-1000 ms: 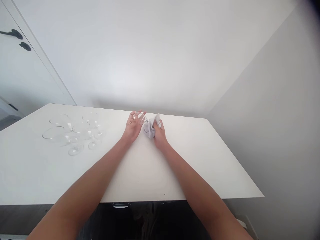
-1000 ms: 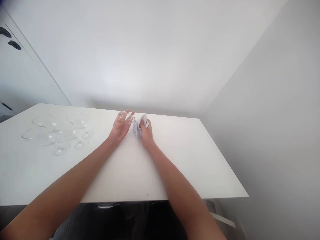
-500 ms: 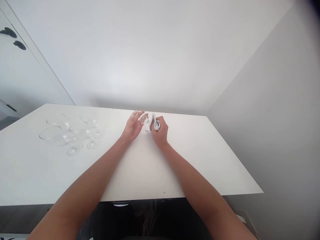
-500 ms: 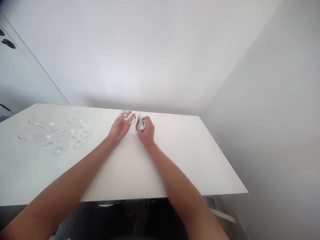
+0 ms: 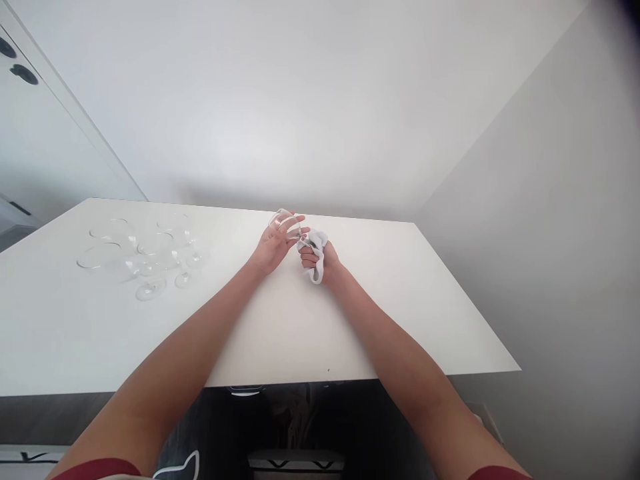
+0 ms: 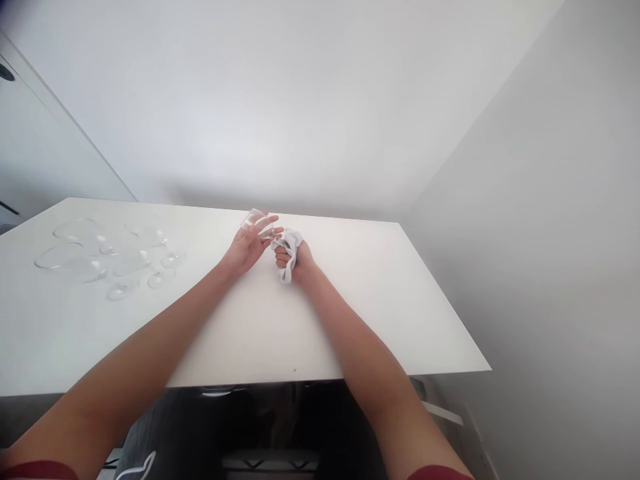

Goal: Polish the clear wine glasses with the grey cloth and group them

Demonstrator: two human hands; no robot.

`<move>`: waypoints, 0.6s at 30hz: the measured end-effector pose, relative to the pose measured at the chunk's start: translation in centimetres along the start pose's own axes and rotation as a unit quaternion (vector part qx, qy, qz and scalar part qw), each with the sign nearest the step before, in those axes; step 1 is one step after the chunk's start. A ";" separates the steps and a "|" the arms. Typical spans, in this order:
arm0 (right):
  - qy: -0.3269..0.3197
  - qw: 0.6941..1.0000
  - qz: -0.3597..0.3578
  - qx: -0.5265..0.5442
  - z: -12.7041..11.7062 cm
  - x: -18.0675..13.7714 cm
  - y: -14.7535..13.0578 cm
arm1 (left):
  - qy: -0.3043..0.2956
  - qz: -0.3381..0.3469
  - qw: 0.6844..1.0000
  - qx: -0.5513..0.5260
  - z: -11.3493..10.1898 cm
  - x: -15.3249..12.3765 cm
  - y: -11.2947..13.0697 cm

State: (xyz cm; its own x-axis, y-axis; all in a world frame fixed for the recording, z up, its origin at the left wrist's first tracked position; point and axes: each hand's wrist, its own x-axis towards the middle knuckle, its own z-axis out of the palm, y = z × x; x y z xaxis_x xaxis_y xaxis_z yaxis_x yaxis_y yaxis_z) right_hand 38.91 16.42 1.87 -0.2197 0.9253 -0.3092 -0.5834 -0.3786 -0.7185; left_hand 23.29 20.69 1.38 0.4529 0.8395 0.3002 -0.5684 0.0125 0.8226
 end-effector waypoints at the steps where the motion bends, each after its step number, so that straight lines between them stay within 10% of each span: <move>1: 0.014 0.999 -0.021 -0.030 0.0 0.1 0.1 | 0.008 0.008 1.000 -0.004 -0.1 0.0 0.0; 4: 0.117 0.962 -0.198 -0.150 -0.1 0.1 0.6 | 0.025 0.022 0.999 -0.027 -0.3 0.0 0.1; 8: 0.157 0.830 -0.398 -0.358 -0.7 -0.4 0.8 | 0.034 0.015 0.998 -0.048 -0.5 0.0 0.1; 15: 0.292 0.692 -0.436 -0.496 -1.6 -1.2 -0.1 | 0.105 0.062 0.991 -0.047 -0.7 0.1 0.2; 18: 0.233 0.677 -0.392 -0.578 -1.6 -1.3 -0.1 | 0.141 0.087 0.986 -0.029 -1.0 0.4 0.1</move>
State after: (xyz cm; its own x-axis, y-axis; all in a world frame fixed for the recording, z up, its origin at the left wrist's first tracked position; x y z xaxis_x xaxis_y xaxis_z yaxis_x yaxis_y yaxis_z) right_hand 40.56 15.21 1.38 0.2308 0.8466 0.4796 0.6824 0.2106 -0.7000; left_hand 22.72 21.58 1.04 0.1413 0.9490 0.2820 -0.6634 -0.1207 0.7384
